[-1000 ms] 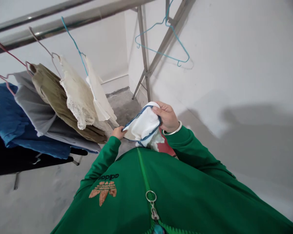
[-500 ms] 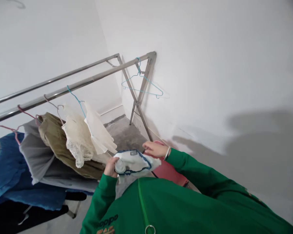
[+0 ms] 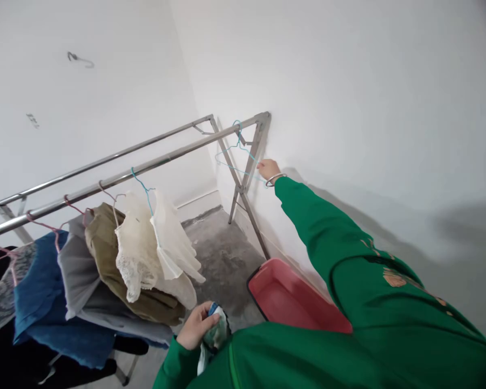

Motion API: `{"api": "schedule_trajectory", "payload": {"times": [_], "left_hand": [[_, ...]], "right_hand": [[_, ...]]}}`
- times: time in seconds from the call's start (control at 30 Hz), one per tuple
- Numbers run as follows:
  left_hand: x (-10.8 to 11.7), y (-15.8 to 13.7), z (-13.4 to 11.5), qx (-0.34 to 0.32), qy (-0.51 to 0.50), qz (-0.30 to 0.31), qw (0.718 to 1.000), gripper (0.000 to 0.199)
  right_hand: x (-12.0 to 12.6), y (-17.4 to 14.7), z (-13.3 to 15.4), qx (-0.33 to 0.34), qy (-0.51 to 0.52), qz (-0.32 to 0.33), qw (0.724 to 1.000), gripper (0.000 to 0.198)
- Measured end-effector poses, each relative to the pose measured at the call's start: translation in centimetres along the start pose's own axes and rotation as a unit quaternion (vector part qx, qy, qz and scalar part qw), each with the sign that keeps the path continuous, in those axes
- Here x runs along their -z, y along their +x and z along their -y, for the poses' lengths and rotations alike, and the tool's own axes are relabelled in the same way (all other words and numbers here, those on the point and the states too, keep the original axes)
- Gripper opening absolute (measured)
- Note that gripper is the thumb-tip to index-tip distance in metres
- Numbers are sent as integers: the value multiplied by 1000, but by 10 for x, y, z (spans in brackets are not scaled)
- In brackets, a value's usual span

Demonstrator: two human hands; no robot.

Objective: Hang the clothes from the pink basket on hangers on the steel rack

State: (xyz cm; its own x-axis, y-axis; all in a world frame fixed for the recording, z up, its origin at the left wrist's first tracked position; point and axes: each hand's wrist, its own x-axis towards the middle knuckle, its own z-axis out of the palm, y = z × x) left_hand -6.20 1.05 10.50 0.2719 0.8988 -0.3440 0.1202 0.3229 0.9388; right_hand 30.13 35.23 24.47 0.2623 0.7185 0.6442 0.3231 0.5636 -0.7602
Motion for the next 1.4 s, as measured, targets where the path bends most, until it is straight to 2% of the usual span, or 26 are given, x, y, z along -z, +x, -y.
{"api": "schedule_trajectory", "payload": {"times": [0.1, 0.17, 0.27, 0.4, 0.47, 0.53, 0.63, 0.7, 0.77, 0.83, 0.93, 1.0, 1.1, 1.23, 1.3, 1.4], "left_hand": [[4, -1, 1, 1, 40, -59, 997, 52], [6, 1, -4, -33, 135, -125, 982, 39], [9, 7, -21, -89, 290, -244, 921, 18], [11, 17, -53, -85, 424, -344, 833, 32], [15, 25, -70, -73, 463, -388, 794, 32], [21, 35, -84, -76, 481, -410, 771, 29], [30, 49, -97, -119, 476, -404, 772, 23], [34, 55, -100, -138, 460, -398, 782, 28], [35, 59, -98, -137, 439, -393, 796, 33], [34, 63, -94, -133, 426, -385, 808, 29], [24, 66, -87, -125, 445, -357, 812, 17], [10, 64, -82, -100, 491, -317, 805, 30], [-17, 56, -74, -74, 592, -219, 772, 39], [-48, 47, -60, -88, 679, -77, 725, 40], [-51, 45, -53, -103, 692, -55, 712, 38], [-43, 46, -49, -171, 697, -81, 692, 32]], "right_hand": [[-1, -17, 2, -5, 29, -22, 999, 30], [4, -52, 5, -14, 42, -31, 999, 22], [13, -135, 12, -34, 54, -17, 998, 18], [25, -243, 32, -114, 126, 18, 985, 36], [32, -274, 46, -167, 155, 27, 973, 42], [42, -291, 61, -214, 160, 72, 961, 38], [63, -302, 86, -267, 167, 209, 926, 35], [78, -309, 105, -275, 156, 290, 903, 34], [88, -317, 123, -266, 128, 340, 893, 31], [87, -325, 136, -253, 106, 371, 887, 30], [69, -335, 141, -232, 98, 394, 884, 29], [50, -340, 137, -212, 95, 394, 889, 29], [19, -345, 124, -189, 106, 387, 896, 27], [-14, -349, 105, -199, 131, 399, 885, 21], [-21, -349, 97, -225, 161, 396, 876, 21], [-21, -345, 88, -261, 217, 378, 861, 22]]}}
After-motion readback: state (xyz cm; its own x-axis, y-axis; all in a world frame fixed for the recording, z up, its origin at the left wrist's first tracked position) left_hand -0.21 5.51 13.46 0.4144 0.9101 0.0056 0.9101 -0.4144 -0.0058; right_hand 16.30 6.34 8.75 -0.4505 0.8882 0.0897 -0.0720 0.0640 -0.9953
